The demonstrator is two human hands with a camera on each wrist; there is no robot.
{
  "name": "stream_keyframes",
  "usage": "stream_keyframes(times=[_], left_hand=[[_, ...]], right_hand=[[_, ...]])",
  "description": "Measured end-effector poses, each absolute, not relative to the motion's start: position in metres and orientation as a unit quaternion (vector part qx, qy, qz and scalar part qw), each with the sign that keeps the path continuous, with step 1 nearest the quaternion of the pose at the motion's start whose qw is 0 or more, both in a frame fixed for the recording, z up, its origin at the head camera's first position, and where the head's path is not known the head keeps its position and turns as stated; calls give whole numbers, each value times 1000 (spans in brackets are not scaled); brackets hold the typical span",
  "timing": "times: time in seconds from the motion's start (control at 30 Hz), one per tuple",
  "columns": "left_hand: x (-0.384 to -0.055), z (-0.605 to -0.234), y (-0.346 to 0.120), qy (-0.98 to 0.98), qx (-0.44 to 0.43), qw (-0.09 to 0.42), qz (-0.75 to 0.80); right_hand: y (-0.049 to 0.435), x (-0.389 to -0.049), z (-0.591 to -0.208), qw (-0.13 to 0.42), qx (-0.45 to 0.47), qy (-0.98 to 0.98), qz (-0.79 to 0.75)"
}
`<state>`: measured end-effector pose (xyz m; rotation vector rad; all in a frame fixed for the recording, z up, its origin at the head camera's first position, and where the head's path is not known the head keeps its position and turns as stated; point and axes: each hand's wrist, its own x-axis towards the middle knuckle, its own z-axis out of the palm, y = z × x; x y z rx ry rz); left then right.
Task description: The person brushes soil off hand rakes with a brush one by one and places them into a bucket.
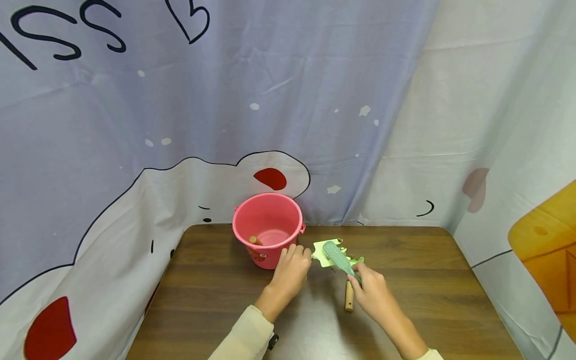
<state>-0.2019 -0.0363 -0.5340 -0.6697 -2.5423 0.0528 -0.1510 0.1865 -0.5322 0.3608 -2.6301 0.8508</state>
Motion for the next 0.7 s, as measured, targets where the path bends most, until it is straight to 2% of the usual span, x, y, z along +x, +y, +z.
stream_keyframes(times=[0.5,0.7], left_hand=[[-200,-533,-37,-933,-248,259,30],[-201,-534,-39,-928,-252,272,38]], right_hand=[[191,-151,-537,221,138,-931,256],[201,-152,-539,208,118,-940,242]])
